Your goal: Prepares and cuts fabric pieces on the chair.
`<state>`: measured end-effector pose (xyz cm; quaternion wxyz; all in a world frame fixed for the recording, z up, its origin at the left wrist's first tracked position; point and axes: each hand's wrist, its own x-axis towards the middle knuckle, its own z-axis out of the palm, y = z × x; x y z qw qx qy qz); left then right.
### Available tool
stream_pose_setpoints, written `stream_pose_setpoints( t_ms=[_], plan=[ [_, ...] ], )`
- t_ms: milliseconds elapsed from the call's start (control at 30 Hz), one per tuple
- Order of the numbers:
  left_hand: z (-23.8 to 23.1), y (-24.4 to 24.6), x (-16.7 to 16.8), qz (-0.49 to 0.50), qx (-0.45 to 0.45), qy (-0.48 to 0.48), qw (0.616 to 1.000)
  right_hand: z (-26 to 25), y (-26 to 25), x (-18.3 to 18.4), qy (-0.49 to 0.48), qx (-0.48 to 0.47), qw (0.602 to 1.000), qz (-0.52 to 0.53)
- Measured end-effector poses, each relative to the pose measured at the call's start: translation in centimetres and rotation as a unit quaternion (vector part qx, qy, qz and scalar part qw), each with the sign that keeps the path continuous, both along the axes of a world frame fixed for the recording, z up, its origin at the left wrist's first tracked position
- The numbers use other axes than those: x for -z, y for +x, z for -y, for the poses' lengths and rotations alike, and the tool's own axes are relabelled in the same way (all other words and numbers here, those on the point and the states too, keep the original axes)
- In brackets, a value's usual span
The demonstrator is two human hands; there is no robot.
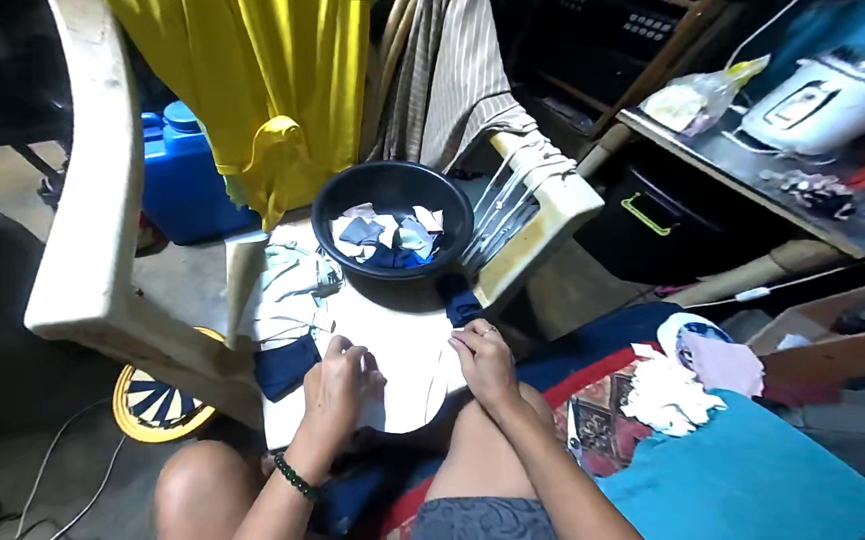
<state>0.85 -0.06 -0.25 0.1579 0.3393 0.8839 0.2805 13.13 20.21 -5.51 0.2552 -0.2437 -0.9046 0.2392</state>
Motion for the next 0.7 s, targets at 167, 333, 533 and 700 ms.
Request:
stream_pose_setpoints(
  t_ms=[167, 333, 533, 700],
  plan=[
    [0.2, -0.6, -0.6, 0.042, -0.036, -0.075, 0.996, 0.5, 0.0, 0.3, 0.026, 0.006, 1.0, -0.011],
    [0.5, -0.4, -0.8, 0.054, -0.057, -0.085, 0.993, 4.4, 2.3, -0.3, 0.002, 0.005, 0.994, -0.11],
    [0.8, -0.7, -0.8, 0.061, -0.064, -0.081, 0.993, 7.6, 4.8, -0.1, -0.323, 0.064, 0.929, -0.17],
    [0.9, -0.8, -1.2, 0.101, -0.056, -0.107, 0.988, 6.0, 4.2, 0.5, -0.282, 0.021, 0.938, -0.201]
  ],
)
